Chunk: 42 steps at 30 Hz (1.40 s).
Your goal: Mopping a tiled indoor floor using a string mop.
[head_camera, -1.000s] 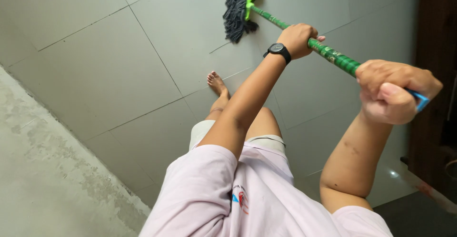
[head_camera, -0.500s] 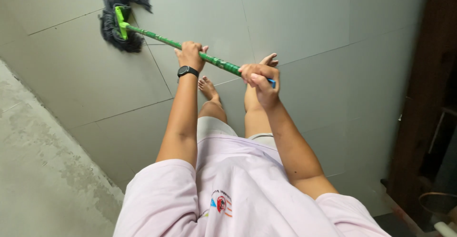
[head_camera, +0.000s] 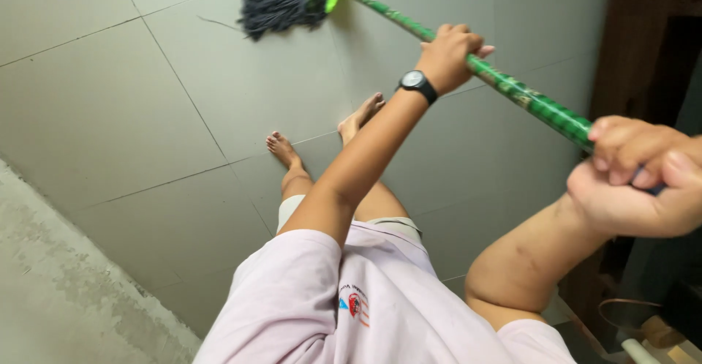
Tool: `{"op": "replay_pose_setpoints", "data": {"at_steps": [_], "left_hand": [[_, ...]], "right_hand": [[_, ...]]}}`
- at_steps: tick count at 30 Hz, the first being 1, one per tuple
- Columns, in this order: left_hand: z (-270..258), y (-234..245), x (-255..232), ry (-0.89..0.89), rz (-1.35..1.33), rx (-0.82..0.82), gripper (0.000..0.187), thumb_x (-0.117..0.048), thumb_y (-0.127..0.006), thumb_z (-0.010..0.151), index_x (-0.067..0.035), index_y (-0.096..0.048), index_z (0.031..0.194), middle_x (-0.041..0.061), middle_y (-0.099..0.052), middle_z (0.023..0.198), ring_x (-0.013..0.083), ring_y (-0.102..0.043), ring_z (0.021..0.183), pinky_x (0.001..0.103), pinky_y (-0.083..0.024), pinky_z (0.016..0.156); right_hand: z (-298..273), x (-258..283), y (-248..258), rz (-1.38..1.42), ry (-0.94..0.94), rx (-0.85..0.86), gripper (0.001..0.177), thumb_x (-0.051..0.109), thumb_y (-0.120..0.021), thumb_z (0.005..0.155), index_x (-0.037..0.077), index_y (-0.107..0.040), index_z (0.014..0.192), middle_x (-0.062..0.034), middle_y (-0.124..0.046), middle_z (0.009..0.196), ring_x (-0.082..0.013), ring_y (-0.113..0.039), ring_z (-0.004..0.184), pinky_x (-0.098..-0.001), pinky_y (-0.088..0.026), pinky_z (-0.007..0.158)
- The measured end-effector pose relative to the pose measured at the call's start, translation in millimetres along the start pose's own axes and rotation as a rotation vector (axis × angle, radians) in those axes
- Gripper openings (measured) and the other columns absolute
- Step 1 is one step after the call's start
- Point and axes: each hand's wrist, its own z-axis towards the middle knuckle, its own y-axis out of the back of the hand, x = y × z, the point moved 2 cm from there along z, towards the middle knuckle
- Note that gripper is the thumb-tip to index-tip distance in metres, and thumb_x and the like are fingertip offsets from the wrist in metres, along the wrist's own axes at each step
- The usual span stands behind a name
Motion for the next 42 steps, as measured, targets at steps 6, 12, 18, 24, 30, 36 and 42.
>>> {"op": "replay_pose_setpoints", "data": {"at_steps": [6,12,18,24,30,36,42], "left_hand": [[82.9,-94.5,-31.0,-0.235,-0.044,-0.02,0.039,-0.049,-0.063,0.091,-0.014,-0.07,0.076,0.003,-0.071,0.086,0.0266,-0.064,0.099,0.054,-0.053,0.087],[93.4,-84.0,-58.7,-0.292,-0.054,-0.029,0.038,-0.044,-0.066,0.09,-0.013,-0.072,0.068,0.006,-0.072,0.077,0.0296,-0.067,0.086,0.049,-0.054,0.08],[36.3,-10.0,-26.8,-0.123,0.02,-0.235,0.039,-0.039,-0.068,0.092,-0.01,-0.067,0.067,0.008,-0.07,0.072,0.0314,-0.067,0.078,0.047,-0.053,0.07],[-58.5,71.2,75.2,-0.003,0.137,-0.418,0.04,-0.035,-0.077,0.093,-0.008,-0.057,0.072,0.012,-0.062,0.073,0.0351,-0.06,0.075,0.049,-0.048,0.065],[-138.1,106.0,130.6,0.228,0.19,-0.459,0.045,-0.04,-0.087,0.077,-0.005,-0.058,0.079,0.013,-0.064,0.081,0.0373,-0.057,0.086,0.052,-0.044,0.074],[-121.5,52.3,148.7,0.184,0.168,-0.316,0.014,-0.029,-0.079,0.088,-0.016,-0.078,0.09,0.014,-0.067,0.093,0.038,-0.059,0.099,0.049,-0.046,0.091],[-55.4,-13.2,-6.4,-0.07,-0.083,-0.191,0.014,-0.032,-0.075,0.089,-0.019,-0.08,0.091,0.011,-0.069,0.098,0.0361,-0.058,0.102,0.047,-0.048,0.092]], "right_hand": [[33.9,-1.5,-25.9,-0.491,0.438,0.061,0.021,0.012,-0.041,0.086,0.008,-0.03,0.069,-0.0085,-0.032,0.048,-0.0177,-0.026,0.038,-0.0378,-0.044,0.042],[57.1,0.5,92.2,-0.239,0.224,0.006,0.028,0.015,-0.038,0.099,0.009,-0.034,0.072,-0.01,-0.031,0.053,-0.0222,-0.026,0.045,-0.0395,-0.036,0.051],[84.5,-13.4,71.8,0.045,-0.005,0.058,0.034,0.019,-0.038,0.103,0.005,-0.033,0.072,-0.0094,-0.031,0.054,-0.0217,-0.027,0.047,-0.0377,-0.035,0.051],[46.6,-71.9,-63.0,0.105,-0.089,0.407,0.023,0.009,-0.045,0.087,0.005,-0.039,0.065,-0.0107,-0.039,0.049,-0.0189,-0.035,0.04,-0.039,-0.046,0.052],[-24.1,-156.5,-90.6,0.135,-0.386,0.532,0.024,0.005,-0.05,0.087,0.001,-0.042,0.064,-0.0091,-0.047,0.061,-0.0204,-0.047,0.06,-0.0411,-0.05,0.077],[-31.1,-137.6,-53.9,0.103,-0.329,0.306,0.022,0.004,-0.048,0.087,0.0,-0.043,0.065,-0.0087,-0.044,0.059,-0.02,-0.042,0.056,-0.043,-0.052,0.072],[-15.1,-3.7,-2.8,-0.1,0.077,0.111,0.014,0.003,-0.041,0.089,0.0,-0.041,0.075,-0.0117,-0.038,0.055,-0.0188,-0.034,0.042,-0.0422,-0.052,0.057]]}}
